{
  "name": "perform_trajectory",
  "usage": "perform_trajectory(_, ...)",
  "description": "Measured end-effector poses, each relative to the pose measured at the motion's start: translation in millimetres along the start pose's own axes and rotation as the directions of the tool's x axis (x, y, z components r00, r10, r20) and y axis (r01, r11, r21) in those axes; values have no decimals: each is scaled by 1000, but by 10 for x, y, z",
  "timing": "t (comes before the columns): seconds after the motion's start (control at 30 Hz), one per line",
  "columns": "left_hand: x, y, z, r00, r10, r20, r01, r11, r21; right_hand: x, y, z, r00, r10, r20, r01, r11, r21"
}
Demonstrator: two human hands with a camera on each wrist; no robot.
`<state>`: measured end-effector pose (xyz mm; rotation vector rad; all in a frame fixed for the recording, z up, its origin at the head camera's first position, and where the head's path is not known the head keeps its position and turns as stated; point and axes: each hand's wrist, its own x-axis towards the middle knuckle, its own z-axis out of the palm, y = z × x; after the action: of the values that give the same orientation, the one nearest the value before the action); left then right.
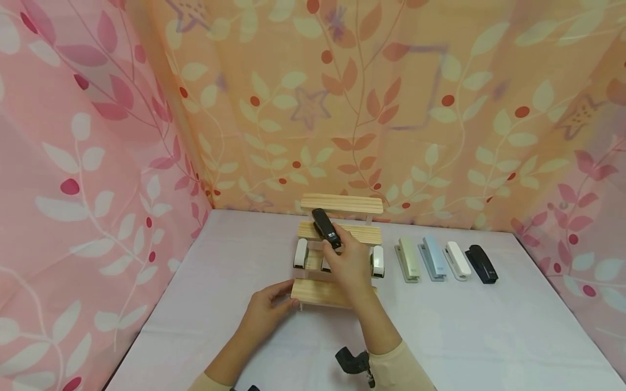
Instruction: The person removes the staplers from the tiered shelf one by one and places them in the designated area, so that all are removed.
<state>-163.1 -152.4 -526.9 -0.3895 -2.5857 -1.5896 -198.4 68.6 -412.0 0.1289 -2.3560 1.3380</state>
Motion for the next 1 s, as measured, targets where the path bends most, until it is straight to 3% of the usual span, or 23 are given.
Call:
perform_trajectory(0.23, 10, -1, 14, 999, 29, -15, -30, 999, -15, 32, -18, -114, 996, -52, -69, 58, 995, 84)
perform_trajectory(0.47, -2, -15, 28, 1000, 26, -15, -26, 1000, -16, 93, -92, -356, 993, -69, -100, 91, 968, 235)
perform_trajectory(0.8, -15, -41, 15, 1000, 11, -22, -12, 1000, -12, 164, -215, -809, 971, -196, -139, 226, 941, 253)
perform_trajectory(1.0, -1, -25, 32, 1000, 18, -25, -18, 1000, -12, 127, -170, -1130, 941, -292, -170, 323, 926, 197)
